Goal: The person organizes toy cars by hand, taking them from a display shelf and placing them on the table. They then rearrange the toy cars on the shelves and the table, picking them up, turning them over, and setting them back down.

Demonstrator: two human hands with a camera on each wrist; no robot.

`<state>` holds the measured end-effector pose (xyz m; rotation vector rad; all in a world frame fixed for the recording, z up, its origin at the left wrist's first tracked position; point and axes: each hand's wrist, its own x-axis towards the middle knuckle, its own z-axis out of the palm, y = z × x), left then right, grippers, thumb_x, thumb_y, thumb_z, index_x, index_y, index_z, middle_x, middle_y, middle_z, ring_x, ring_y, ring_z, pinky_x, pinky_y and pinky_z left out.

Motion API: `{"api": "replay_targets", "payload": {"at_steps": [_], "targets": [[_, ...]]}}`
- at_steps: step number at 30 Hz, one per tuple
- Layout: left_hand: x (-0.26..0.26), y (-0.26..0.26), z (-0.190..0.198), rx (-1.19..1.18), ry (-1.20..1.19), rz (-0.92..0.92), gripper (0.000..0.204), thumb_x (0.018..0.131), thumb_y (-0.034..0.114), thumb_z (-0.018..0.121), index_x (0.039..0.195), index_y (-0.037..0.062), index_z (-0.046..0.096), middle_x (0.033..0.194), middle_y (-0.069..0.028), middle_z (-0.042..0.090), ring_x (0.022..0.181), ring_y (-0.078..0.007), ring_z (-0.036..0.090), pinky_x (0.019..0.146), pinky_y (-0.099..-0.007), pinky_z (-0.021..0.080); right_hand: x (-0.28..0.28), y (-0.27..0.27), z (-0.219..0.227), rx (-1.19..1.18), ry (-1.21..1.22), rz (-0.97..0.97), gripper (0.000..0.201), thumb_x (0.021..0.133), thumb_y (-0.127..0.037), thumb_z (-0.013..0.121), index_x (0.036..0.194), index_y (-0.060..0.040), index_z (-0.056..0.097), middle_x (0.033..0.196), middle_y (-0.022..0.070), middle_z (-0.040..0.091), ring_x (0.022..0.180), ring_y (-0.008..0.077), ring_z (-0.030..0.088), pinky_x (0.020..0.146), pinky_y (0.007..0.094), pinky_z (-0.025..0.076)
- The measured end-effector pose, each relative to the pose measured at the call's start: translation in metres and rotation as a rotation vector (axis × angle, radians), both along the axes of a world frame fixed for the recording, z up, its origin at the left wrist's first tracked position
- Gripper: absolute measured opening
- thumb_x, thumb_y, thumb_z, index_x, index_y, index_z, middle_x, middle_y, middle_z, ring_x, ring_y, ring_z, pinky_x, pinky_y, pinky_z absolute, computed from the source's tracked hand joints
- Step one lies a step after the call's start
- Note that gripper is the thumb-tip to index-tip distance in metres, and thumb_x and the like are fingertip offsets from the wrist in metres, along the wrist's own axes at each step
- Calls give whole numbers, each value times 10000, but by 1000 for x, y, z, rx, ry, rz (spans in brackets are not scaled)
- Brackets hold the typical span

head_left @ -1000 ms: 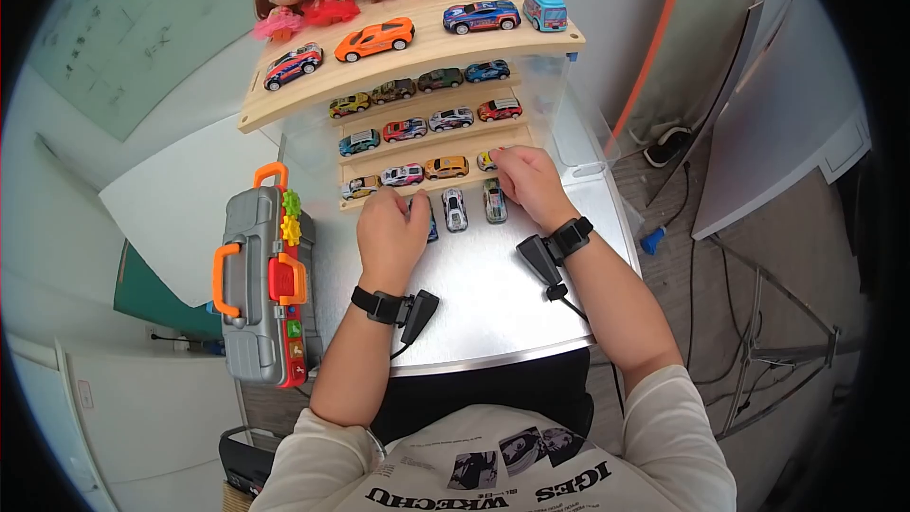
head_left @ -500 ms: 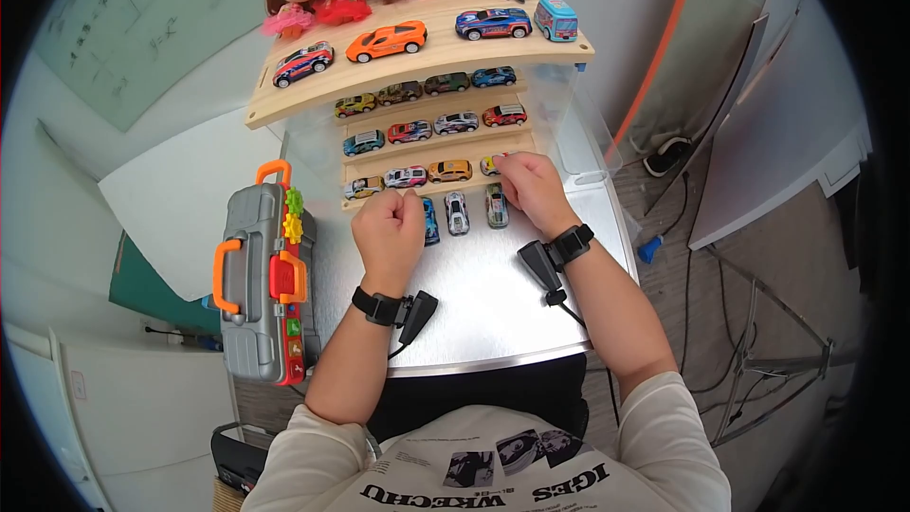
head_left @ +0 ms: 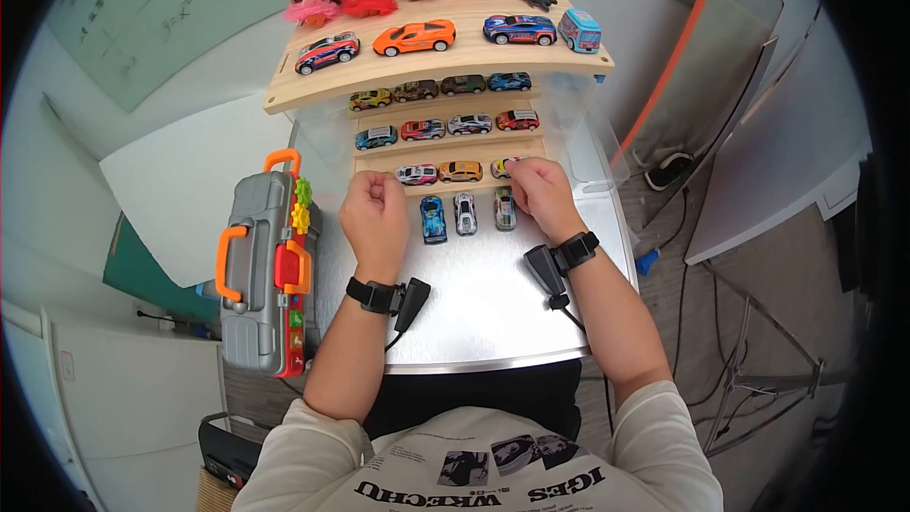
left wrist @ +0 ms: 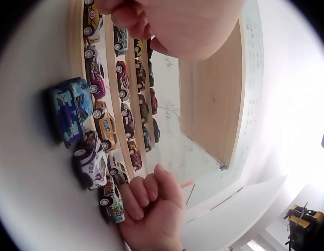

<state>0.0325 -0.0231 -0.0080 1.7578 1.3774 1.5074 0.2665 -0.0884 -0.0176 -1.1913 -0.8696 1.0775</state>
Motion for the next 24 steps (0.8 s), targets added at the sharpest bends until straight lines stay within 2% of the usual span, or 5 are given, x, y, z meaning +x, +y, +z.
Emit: {"api": "replay_targets", "payload": {"at_steps": [1,3,4,6,24], "targets": [[-2,2,0,0,-3,5,153,920,136,688,895,-14,670,637,-87,642,559,-193,604,574,-342,489,0,0,1,0,-3,5,394,1025,-195,624,648,-106,551,577,-47,473,493,54,374,456,250,273],[-4,4,-1,-17,48,36,226,920,146,683,1075,-18,676,654,-85,651,578,-198,631,598,-352,505,-1,-1,4,-3,-6,1,395,1025,-190,621,647,-104,550,571,-46,472,484,57,367,453,253,270],[-4,5,-2,-18,45,39,226,920,146,683,1075,-18,676,654,-85,651,578,-198,631,598,-352,505,-1,-1,3,-3,-9,5,395,1025,-190,621,647,-104,550,571,-46,472,484,57,367,453,253,270],[-5,5,-3,-51,33,27,322,918,158,679,1182,-27,662,665,-87,662,593,-214,648,619,-365,517,-1,-1,1,0,-13,-1,398,1025,-187,621,643,-99,551,564,-43,475,479,57,367,452,253,269],[-10,12,0,-108,92,67,375,909,162,681,1228,-36,671,691,-110,685,626,-235,680,632,-374,532,-3,-3,4,-8,-54,-16,386,1013,-182,637,644,-102,556,555,-48,470,476,52,366,449,254,263]]}}
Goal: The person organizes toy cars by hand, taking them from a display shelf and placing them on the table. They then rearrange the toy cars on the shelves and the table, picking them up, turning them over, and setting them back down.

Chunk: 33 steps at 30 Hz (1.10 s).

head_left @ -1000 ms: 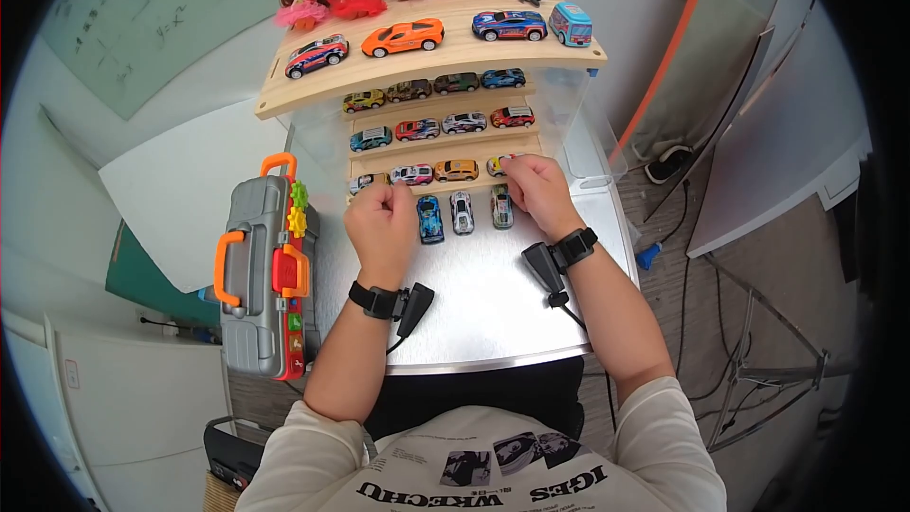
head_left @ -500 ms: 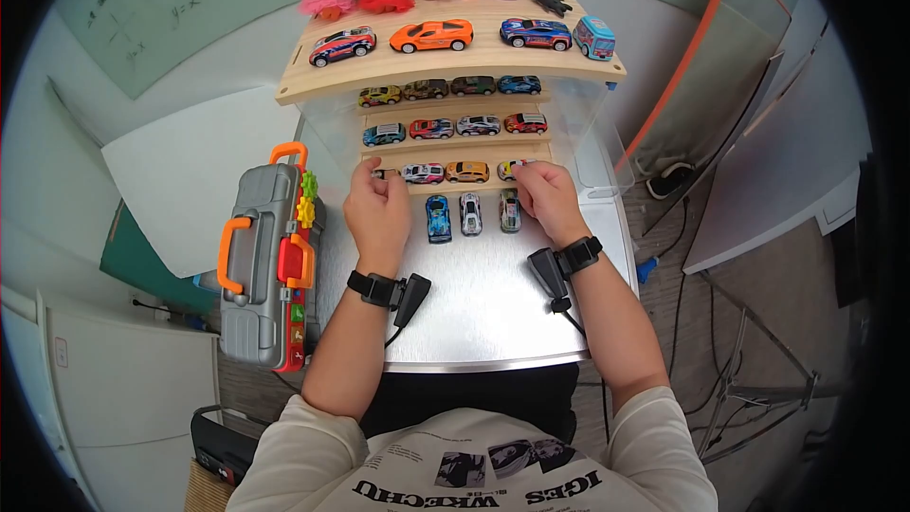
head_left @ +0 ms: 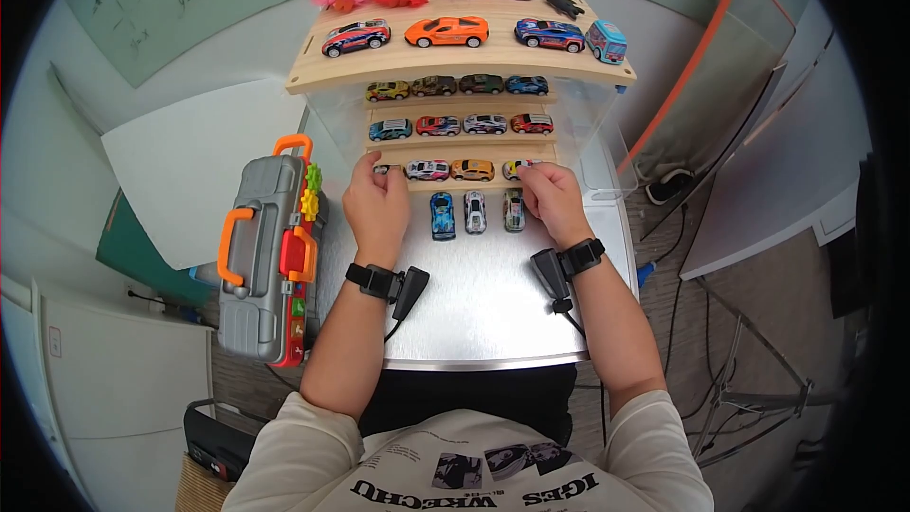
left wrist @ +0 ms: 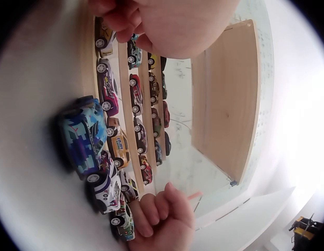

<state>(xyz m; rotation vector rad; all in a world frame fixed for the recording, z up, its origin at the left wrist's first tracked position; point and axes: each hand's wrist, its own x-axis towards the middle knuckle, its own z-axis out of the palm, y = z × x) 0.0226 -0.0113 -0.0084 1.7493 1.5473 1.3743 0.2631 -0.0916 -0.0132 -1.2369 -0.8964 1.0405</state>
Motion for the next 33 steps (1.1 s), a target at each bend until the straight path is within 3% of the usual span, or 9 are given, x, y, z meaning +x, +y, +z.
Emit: {"api": "replay_targets", "payload": {"at_steps": [7,9,22,24,25,27,28,31,33], "targets": [[-2,5,-5,-15,0,0,344,909,159,682,1198,-28,692,704,-115,695,633,-234,686,636,-374,538,0,0,1,-7,17,-3,380,1011,-182,642,649,-101,562,557,-47,471,477,53,360,450,254,261],[-3,6,-7,-38,-14,-6,328,903,151,697,1186,-16,704,705,-90,693,649,-167,666,634,-337,526,2,0,-1,-7,63,15,358,972,-189,719,652,-108,579,589,-64,489,498,43,394,463,245,286],[-4,13,-15,-24,3,-6,293,908,140,701,1143,-34,723,724,-94,709,660,-156,663,650,-329,530,1,1,-3,6,9,13,366,1008,-176,650,658,-101,576,562,-50,484,479,47,376,449,249,270],[-4,15,-18,1,1,-1,283,909,159,689,1121,-23,729,737,-152,725,666,-273,714,670,-388,554,2,1,-3,7,-2,12,364,1010,-172,647,660,-102,576,564,-50,485,477,47,376,447,247,269],[-5,16,-19,2,2,-1,283,909,159,689,1121,-23,729,737,-152,725,666,-273,714,670,-388,554,1,1,-2,9,-2,12,364,1010,-172,647,660,-102,576,564,-50,485,477,47,376,447,247,269],[-6,16,-18,-37,38,-4,306,910,145,704,1167,-21,718,728,-93,711,663,-158,668,651,-328,530,1,0,-2,0,-8,11,364,1013,-168,641,661,-101,574,565,-50,487,476,47,377,447,246,273],[-5,14,-16,-36,38,-5,306,910,145,704,1167,-21,718,728,-93,711,663,-158,668,651,-328,530,1,0,-2,2,-8,10,364,1013,-168,641,661,-101,574,565,-50,487,476,47,377,447,246,273],[-5,11,-12,-78,148,17,348,889,160,696,1197,-2,712,741,-121,718,680,-227,702,678,-365,552,2,1,-4,8,7,8,367,1014,-165,638,659,-101,571,565,-49,489,475,47,379,445,245,277],[-6,10,-12,-45,369,2,401,859,176,680,1225,13,702,788,-172,734,745,-328,731,728,-423,573,2,1,-5,22,19,23,367,1015,-165,636,659,-99,570,564,-47,489,474,47,382,442,245,280]]}}
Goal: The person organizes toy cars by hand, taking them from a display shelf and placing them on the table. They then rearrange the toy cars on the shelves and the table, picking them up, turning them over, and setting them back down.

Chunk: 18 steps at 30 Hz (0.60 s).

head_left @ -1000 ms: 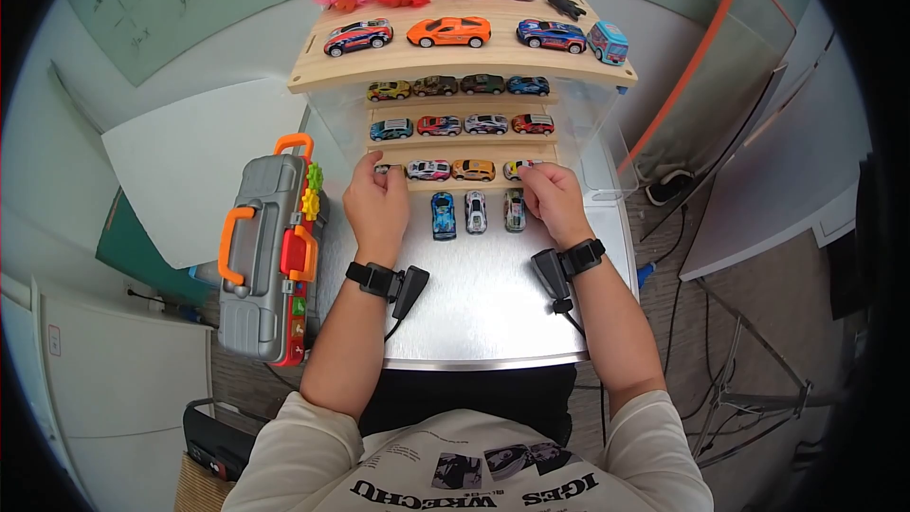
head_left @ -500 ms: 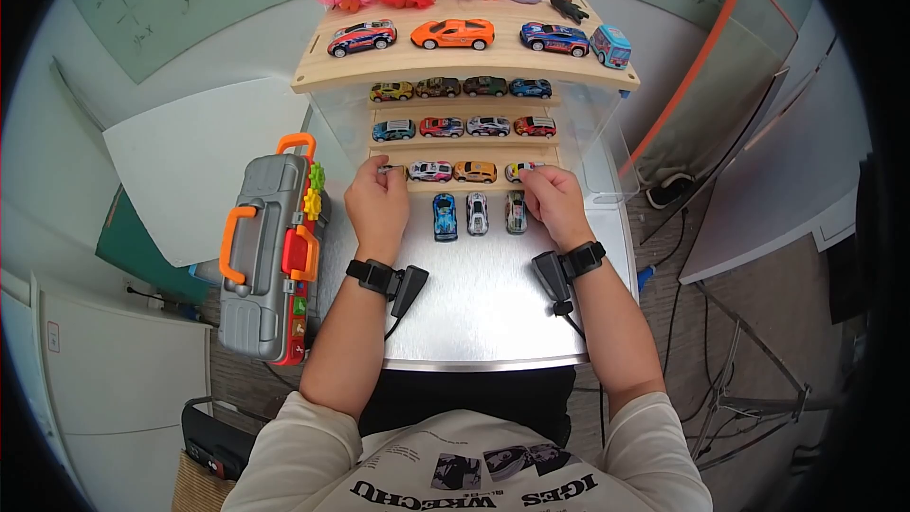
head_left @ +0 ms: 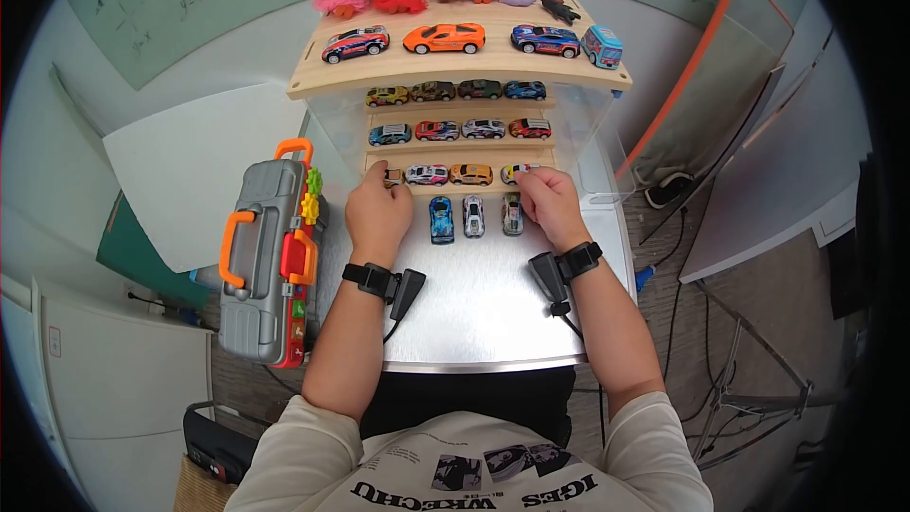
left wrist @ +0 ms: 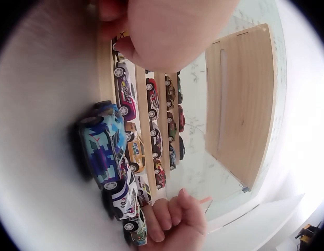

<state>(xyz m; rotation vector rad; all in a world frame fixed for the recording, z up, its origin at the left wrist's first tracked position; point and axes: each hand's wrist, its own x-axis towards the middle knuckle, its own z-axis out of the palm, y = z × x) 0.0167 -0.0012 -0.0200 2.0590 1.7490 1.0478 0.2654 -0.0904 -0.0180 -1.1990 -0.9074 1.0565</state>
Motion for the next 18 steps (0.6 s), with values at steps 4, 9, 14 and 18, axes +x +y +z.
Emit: {"api": "replay_targets", "payload": {"at_steps": [4,9,14,18], "targets": [[-1,-4,7,-49,22,-18,428,835,191,669,1225,17,696,839,-210,741,827,-393,733,774,-468,577,1,0,-1,7,-5,3,367,1015,-163,635,661,-97,569,564,-46,489,474,47,383,441,244,281],[0,-11,18,-50,60,-31,380,827,210,684,1160,28,692,893,-243,738,892,-417,727,795,-484,574,1,1,-2,7,-26,0,358,1012,-169,646,669,-93,579,570,-43,494,476,50,395,441,241,294],[-7,-19,22,-75,89,-88,343,826,211,685,1113,25,707,914,-241,739,894,-427,720,794,-489,572,1,0,-2,-4,29,4,343,982,-170,699,667,-92,589,594,-62,487,513,48,415,467,249,305],[-18,-37,35,-156,163,-212,285,814,214,685,1033,40,738,897,-230,739,872,-427,718,786,-486,572,3,0,0,-22,5,25,320,987,-175,687,692,-72,613,623,-61,508,548,45,432,494,245,329]]}}
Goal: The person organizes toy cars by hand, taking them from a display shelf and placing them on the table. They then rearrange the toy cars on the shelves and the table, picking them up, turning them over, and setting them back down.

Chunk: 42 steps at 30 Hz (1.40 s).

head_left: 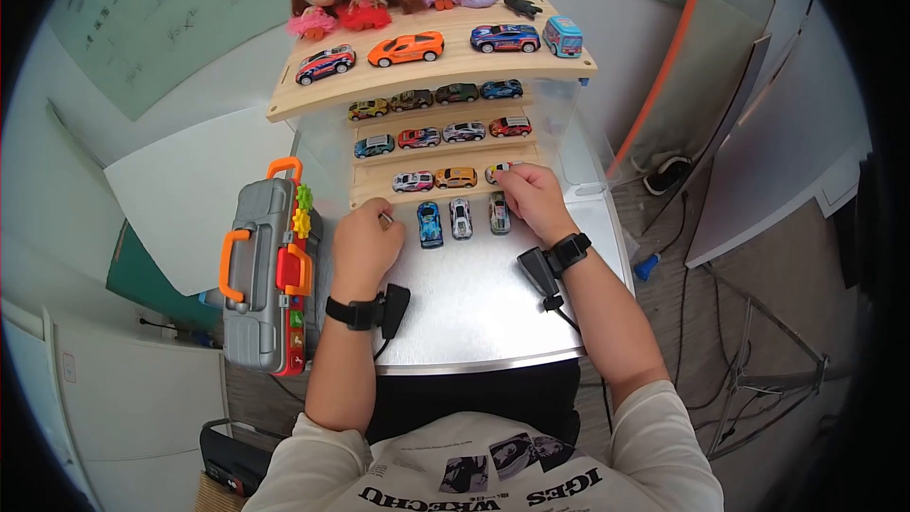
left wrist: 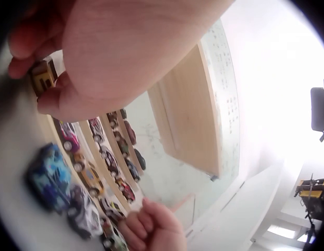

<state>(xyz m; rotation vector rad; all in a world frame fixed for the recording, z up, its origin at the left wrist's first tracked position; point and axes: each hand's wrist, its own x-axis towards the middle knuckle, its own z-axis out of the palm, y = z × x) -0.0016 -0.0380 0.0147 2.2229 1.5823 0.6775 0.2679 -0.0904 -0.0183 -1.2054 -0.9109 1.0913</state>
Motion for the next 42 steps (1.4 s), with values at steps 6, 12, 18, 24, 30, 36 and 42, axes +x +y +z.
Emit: {"api": "replay_targets", "payload": {"at_steps": [6,12,18,24,30,36,42], "targets": [[-15,-37,2,-124,84,-303,181,864,139,666,1001,36,727,784,-190,698,764,-385,700,680,-432,535,1,2,-3,4,-35,8,333,975,-194,691,690,-41,611,645,-56,513,606,50,430,555,265,374],[-5,-53,4,27,148,-140,237,891,151,673,1046,-27,654,866,-225,719,811,-430,699,726,-521,558,0,4,-9,57,-84,-20,324,991,-179,687,693,-84,603,595,-57,492,523,41,406,484,242,307],[-1,-40,-1,91,307,-98,231,894,177,700,921,-30,602,855,-258,692,808,-460,689,715,-535,565,0,6,-11,71,-91,-18,345,989,-200,693,677,-79,607,603,-54,500,535,42,408,498,246,324],[6,-27,-3,47,332,-94,280,895,220,711,912,-45,624,858,-275,704,806,-466,696,712,-539,570,3,8,-16,68,-156,-21,355,985,-212,697,672,-64,617,631,-56,514,568,44,424,523,255,352],[12,-23,-3,50,348,-82,294,910,238,704,920,-50,645,865,-293,710,823,-475,700,722,-546,572,3,9,-18,71,-201,-25,330,983,-218,696,716,-28,660,660,-54,538,614,47,454,565,262,391],[12,-21,-3,29,310,-61,317,904,266,729,920,-42,656,875,-282,717,842,-469,702,744,-545,567,3,8,-17,68,-232,-24,330,978,-226,701,723,-20,666,672,-50,545,629,52,465,579,269,403],[13,-22,-1,24,303,-61,334,898,285,747,918,-37,661,874,-274,721,850,-464,702,752,-541,560,3,9,-16,54,-233,-25,321,975,-226,703,735,-14,682,675,-46,551,635,52,478,584,269,412]]}}
